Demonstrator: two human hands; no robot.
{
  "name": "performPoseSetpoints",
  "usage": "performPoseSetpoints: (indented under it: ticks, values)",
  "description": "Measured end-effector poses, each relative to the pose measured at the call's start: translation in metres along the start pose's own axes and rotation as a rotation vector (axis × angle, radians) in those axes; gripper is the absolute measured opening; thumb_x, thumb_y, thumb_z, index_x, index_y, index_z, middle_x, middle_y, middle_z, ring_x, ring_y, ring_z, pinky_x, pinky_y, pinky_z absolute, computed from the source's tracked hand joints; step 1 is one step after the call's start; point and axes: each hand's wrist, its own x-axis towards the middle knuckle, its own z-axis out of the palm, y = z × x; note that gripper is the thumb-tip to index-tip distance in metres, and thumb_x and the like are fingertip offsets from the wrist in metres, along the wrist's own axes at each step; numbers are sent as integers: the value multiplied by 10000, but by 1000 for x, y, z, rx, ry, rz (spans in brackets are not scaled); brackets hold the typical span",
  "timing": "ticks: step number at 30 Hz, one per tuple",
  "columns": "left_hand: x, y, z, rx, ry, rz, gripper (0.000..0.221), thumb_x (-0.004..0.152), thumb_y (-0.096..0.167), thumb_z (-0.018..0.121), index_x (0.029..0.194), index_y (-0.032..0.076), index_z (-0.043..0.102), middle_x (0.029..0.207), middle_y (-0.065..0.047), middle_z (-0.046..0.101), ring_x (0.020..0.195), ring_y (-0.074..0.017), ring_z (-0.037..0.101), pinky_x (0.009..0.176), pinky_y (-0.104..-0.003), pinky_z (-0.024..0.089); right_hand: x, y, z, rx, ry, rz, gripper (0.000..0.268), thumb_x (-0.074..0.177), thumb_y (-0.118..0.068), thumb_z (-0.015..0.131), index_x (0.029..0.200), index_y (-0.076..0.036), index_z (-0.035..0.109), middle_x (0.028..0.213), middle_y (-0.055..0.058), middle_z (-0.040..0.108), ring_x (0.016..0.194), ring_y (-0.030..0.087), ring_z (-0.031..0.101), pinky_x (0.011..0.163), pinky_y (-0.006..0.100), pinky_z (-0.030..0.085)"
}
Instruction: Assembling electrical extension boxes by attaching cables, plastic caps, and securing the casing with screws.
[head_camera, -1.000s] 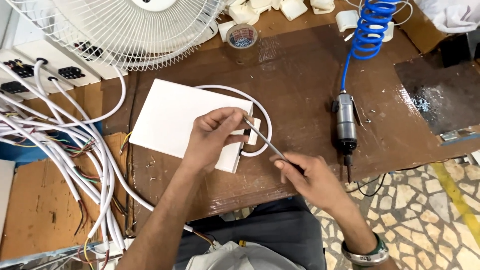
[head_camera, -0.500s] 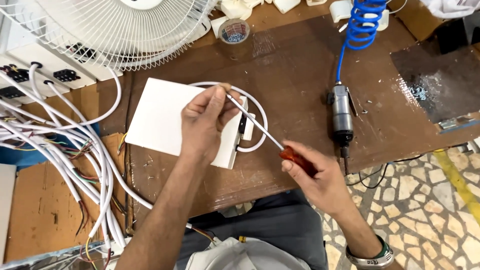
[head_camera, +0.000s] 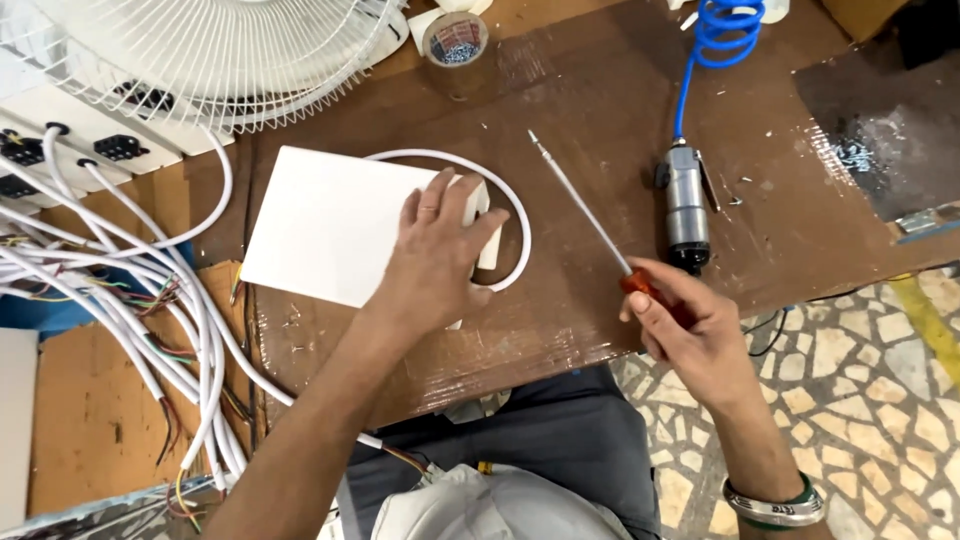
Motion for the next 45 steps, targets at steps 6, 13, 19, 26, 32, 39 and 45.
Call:
performPoseSetpoints:
  ticks: [6,13,19,26,32,39,45]
  values:
    - [9,-14,8,-25,144,-10,602,607,246,870,1190,182,737,1353,-61,561,1262,-397,508,967,-627,528,-5,1,-1,-91,-16,16,361,858,23,731,1217,-13,730,635,181,676,397,151,537,350,270,434]
    - [13,-18,2,-17,13,-31,739,598,284,859,1304,159,680,1423,-64,489,1276,-393,485,1036,-660,466,-4,-3,-28,-377,-142,72,403,770,-34,836,1170,-44,790,996,247,804,821,247,708,680,419,587]
    - [15,-13,-1,-112,148,22,623,535,315,967,1072,103,735,1352,-85,543,1269,-347,481,1044,-544,430,11,-2,-44,-511,-284,56,464,745,-41,826,1196,-136,777,816,35,851,482,81,643,385,196,448]
    - [14,-13,1,-151,192,20,558,529,260,938,1026,120,728,1343,-76,542,1254,-346,490,1049,-545,416,28,-7,-58,-536,-409,-13,498,721,-51,827,1200,-170,765,739,27,847,412,87,623,323,208,450]
    - [15,-14,4,-149,187,22,647,478,299,983,1047,122,732,1350,-84,543,1264,-344,487,1076,-556,406,31,-14,-58,-556,-426,33,500,709,-40,831,1185,-185,781,746,35,855,389,100,594,315,221,433]
    - [15,-13,4,-125,162,12,629,479,259,971,1045,123,734,1349,-79,542,1262,-341,489,1090,-553,409,44,-13,-53,-591,-480,-41,433,726,-104,826,1151,-174,781,753,43,855,400,98,656,311,213,483]
    - [16,-14,6,-117,172,4,643,458,250,971,1052,144,747,1344,-74,550,1253,-329,493,1100,-545,418,46,-21,-41,-568,-481,-23,437,740,-73,826,1169,-148,786,627,6,799,398,88,595,338,217,438]
